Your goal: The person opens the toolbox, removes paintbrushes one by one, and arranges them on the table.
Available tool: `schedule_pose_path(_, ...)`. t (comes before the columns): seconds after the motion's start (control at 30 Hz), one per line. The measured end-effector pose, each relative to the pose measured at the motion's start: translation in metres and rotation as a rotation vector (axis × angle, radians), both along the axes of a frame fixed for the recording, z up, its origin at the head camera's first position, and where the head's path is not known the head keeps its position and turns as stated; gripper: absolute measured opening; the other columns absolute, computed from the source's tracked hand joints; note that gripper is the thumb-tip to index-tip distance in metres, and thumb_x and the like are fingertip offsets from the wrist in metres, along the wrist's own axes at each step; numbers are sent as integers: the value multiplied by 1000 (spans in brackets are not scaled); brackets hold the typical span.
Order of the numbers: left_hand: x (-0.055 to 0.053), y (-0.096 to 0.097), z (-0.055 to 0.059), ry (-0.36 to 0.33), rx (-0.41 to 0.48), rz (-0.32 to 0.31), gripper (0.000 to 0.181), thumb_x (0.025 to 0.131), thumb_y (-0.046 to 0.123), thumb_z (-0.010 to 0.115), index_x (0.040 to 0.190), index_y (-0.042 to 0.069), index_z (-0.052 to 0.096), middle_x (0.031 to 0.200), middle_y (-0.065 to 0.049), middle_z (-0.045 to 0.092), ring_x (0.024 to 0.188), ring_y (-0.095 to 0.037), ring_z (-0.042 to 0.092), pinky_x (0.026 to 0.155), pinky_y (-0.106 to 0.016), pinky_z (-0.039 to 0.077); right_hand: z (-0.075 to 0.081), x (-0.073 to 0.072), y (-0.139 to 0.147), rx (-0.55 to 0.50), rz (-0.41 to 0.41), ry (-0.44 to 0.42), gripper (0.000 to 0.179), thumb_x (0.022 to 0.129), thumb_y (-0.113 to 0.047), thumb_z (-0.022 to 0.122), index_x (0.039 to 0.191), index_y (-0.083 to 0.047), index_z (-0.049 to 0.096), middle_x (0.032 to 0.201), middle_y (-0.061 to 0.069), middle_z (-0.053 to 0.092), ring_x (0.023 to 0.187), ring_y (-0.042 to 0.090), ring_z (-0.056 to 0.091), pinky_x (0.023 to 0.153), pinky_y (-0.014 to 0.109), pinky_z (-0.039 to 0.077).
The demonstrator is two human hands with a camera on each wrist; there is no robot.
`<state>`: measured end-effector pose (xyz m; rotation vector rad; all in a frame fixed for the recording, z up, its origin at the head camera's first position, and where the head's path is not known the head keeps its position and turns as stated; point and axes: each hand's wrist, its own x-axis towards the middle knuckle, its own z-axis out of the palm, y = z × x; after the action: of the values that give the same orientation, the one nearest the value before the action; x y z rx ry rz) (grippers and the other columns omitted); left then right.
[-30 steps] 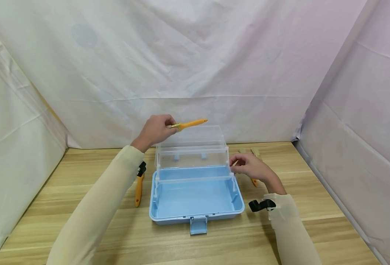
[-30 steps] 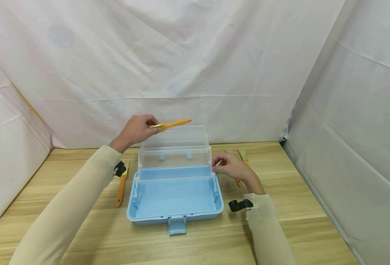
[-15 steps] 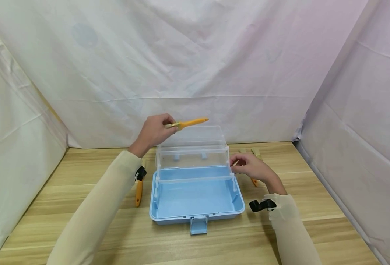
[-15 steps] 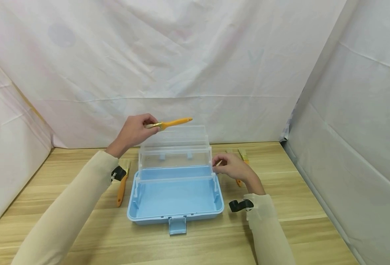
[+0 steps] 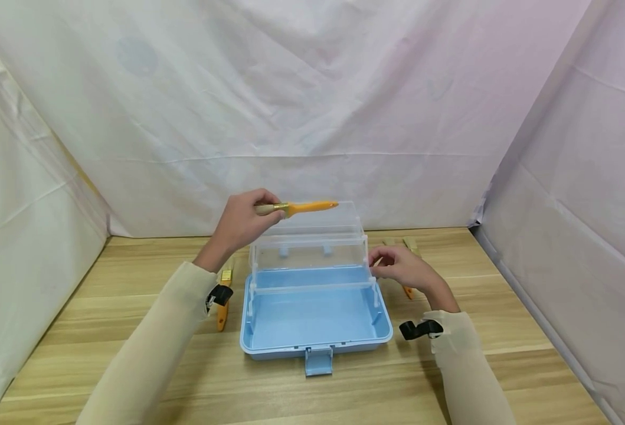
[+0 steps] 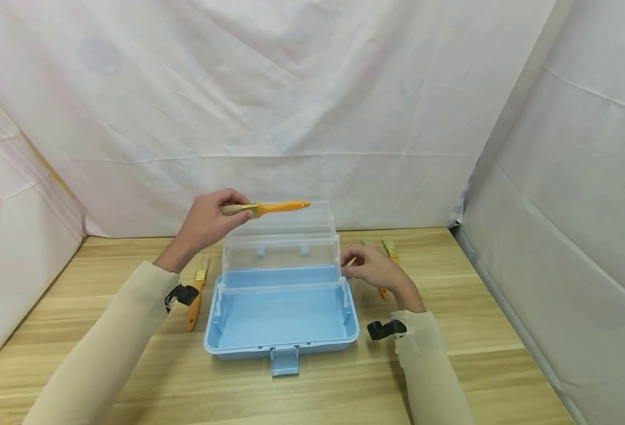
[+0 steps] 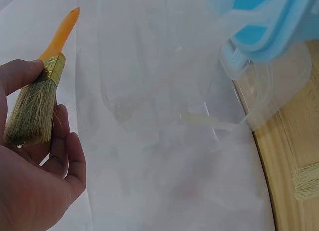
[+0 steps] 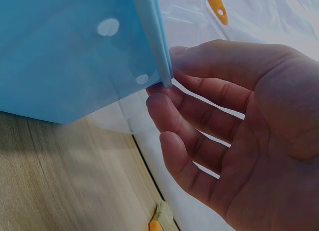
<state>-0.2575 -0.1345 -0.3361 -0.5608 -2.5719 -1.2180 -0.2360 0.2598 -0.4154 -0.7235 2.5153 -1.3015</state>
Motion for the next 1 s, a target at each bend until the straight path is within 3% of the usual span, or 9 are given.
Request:
schedule_pose_path(0.2, 9, -3, 1, 50, 3, 14, 20, 100, 23, 85, 113, 10, 80, 110, -8, 81, 98, -28, 73, 86, -49, 58, -1, -1, 0, 1, 2, 0, 5, 104, -2, 71, 109, -3, 72, 104, 11, 70, 90, 27, 69, 79, 36, 60)
schedule_pose_path(0.57, 25, -11, 14, 94, 78, 14, 26, 97, 20, 87, 119, 9, 78, 116, -11, 79, 95, -30, 76, 80, -49, 61, 0, -2, -1, -19, 13, -4, 5, 104, -1, 71, 109, -2, 72, 104, 11, 70, 90, 27, 69, 80, 39, 61)
schedule_pose_path(0.83, 34, -17, 22, 93, 159, 24, 36, 97, 19, 88, 128, 9, 73, 105, -13, 77, 78, -27, 69, 61, -34, 56, 1, -3, -1, -18, 8, -4, 5, 104, -1, 71, 109, -1, 73, 104, 12, 70, 91, 28, 69, 78, 32, 59)
schedule_pose_path(1.0, 42, -21, 28, 64, 227, 25, 42, 98, 20, 88, 133, 6, 69, 116, -12, 72, 96, -27, 69, 68, -28, 57, 1, -3, -1, -17, 7, -3, 6, 104, -1, 70, 109, -2, 73, 105, 12, 70, 91, 28, 68, 79, 31, 59)
